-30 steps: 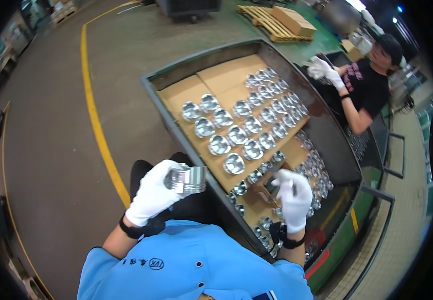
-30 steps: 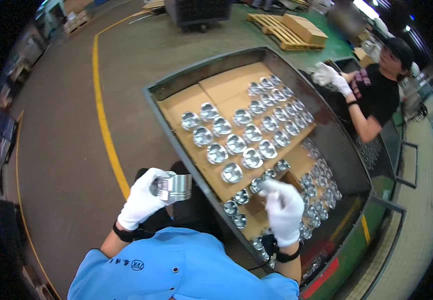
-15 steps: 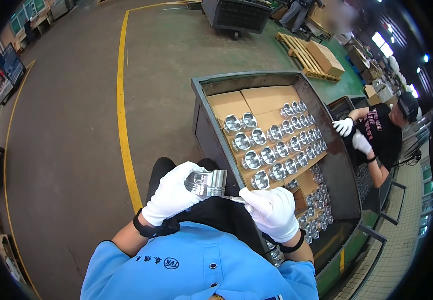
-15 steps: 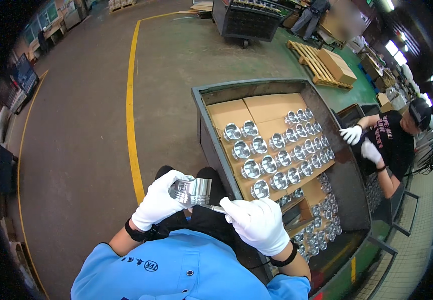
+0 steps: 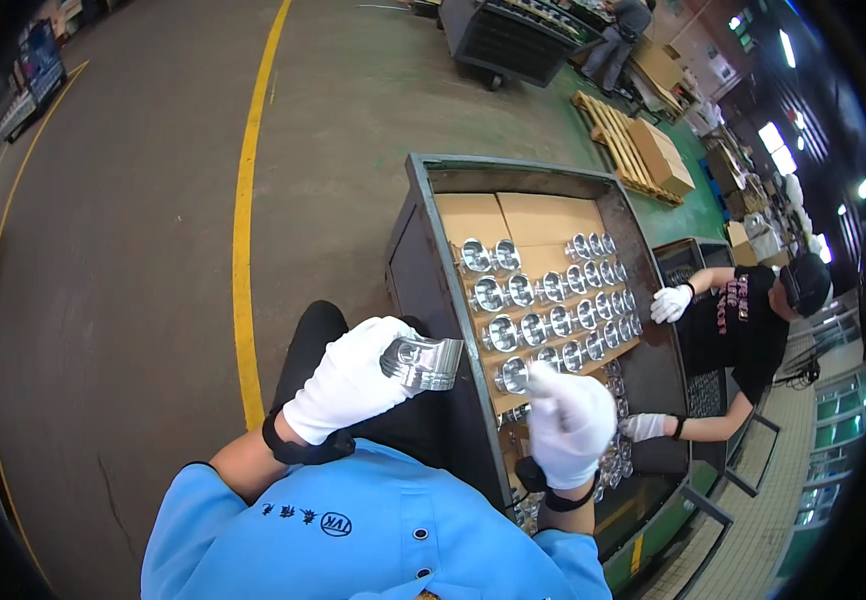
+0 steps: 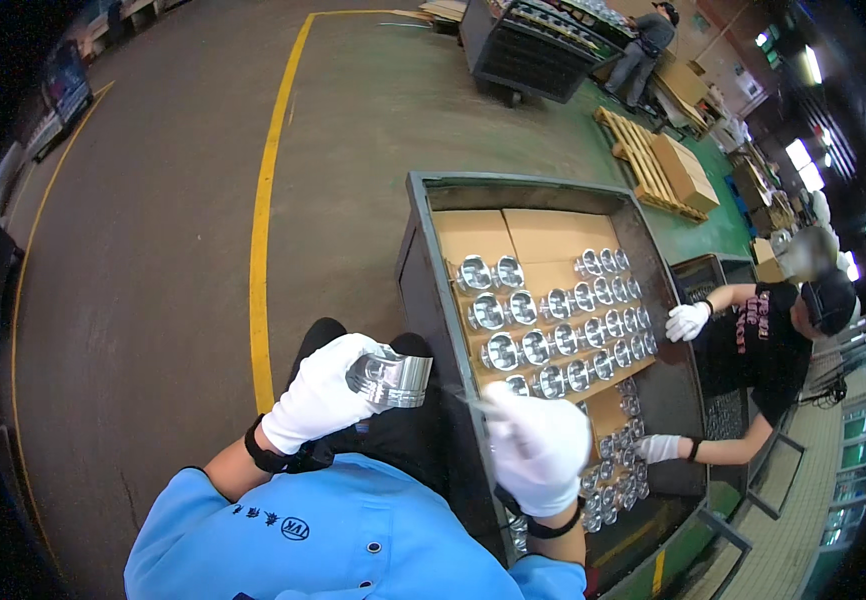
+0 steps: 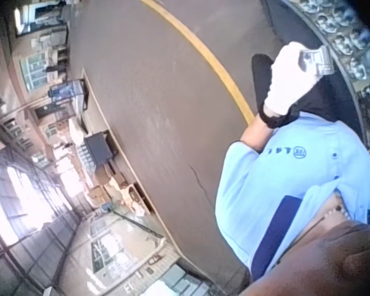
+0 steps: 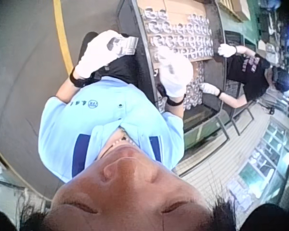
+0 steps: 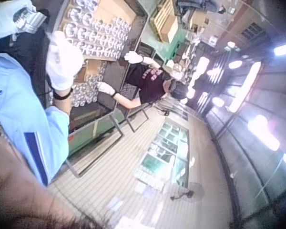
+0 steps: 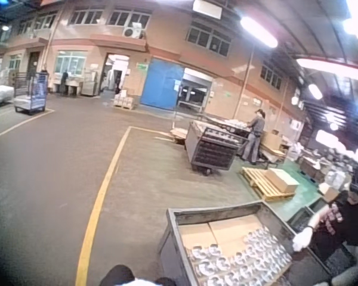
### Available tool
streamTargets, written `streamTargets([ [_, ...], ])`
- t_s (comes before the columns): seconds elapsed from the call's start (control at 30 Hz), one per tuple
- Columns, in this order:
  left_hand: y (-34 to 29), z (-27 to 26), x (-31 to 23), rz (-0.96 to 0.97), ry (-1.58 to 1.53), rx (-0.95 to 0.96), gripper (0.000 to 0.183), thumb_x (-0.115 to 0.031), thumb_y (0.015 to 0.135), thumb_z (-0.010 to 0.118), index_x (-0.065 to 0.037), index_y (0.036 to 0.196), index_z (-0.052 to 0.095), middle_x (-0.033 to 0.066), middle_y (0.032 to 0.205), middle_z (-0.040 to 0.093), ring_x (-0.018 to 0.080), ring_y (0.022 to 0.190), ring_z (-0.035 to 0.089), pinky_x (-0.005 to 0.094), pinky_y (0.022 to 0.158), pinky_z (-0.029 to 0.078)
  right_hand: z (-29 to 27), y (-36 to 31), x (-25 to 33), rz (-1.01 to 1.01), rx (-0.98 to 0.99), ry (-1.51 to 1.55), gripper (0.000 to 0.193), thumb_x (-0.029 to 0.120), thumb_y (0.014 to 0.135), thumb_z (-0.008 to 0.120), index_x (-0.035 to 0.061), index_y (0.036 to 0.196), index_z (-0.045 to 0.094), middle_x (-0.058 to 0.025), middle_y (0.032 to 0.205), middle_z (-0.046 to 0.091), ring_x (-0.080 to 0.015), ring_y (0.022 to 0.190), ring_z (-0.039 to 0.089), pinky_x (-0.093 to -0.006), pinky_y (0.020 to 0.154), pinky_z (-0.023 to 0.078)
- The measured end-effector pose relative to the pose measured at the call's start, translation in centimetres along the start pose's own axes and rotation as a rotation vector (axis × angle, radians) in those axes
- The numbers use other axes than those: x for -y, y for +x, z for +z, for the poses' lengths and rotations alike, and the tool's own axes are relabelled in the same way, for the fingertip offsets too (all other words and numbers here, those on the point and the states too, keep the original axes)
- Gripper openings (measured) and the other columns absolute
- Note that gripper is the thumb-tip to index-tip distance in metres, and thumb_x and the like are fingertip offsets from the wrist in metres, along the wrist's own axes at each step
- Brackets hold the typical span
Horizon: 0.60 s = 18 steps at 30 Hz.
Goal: Inspecting metal pistons and organizing them into a storage bin on a factory floor.
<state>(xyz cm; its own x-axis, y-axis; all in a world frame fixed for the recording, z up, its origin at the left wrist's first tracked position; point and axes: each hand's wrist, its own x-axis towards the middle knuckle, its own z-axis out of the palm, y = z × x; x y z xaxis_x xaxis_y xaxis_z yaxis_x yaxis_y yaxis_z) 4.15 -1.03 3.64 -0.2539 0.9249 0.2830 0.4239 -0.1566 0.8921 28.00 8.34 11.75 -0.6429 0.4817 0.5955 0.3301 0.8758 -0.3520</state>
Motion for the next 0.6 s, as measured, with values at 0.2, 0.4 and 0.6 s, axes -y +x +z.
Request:
streamTargets([
  [0.2, -0.3, 0.2, 1.8, -0.047, -0.163, 0.052, 0.044, -0.003, 0.073, 0.083, -0.003, 0.112, 0.064, 0.0089, 0.108, 0.07, 0.0169, 0.1, 0.068, 0.0311, 0.09, 0.054, -0.5, -11.4, -10.9, 0.602, -0.036, -0.465, 0.025, 0.007, 0.097, 0.058, 0.0038, 0.117, 0.073, -0.0172, 0.098, 0.074, -0.0344, 0.084, 0.071, -0.0394, 0.076, 0.055],
  [0.4, -0.1, 1.3, 2.0, -0.005, -0.229, 0.003, 0.041, -0.006, 0.075, 0.084, -0.003, 0.111, 0.064, 0.0101, 0.105, 0.07, 0.0211, 0.097, 0.069, 0.032, 0.087, 0.055, -1.5, -29.3, -19.2, 1.194, 0.353, -0.589, 0.028, 0.021, 0.095, 0.057, 0.0085, 0.111, 0.076, -0.0208, 0.103, 0.074, -0.0369, 0.098, 0.071, -0.0454, 0.084, 0.056],
  [0.6, 0.1, 1.6, 1.3, 0.078, -0.227, -0.073, 0.039, -0.007, 0.074, 0.084, -0.004, 0.108, 0.065, 0.0124, 0.102, 0.07, 0.026, 0.091, 0.072, 0.0335, 0.081, 0.057, -0.9, -27.7, -20.8, 1.165, 0.547, -0.862, 0.042, 0.023, 0.093, 0.058, 0.0063, 0.13, 0.066, -0.0246, 0.105, 0.072, -0.0427, 0.097, 0.07, -0.0487, 0.088, 0.055],
])
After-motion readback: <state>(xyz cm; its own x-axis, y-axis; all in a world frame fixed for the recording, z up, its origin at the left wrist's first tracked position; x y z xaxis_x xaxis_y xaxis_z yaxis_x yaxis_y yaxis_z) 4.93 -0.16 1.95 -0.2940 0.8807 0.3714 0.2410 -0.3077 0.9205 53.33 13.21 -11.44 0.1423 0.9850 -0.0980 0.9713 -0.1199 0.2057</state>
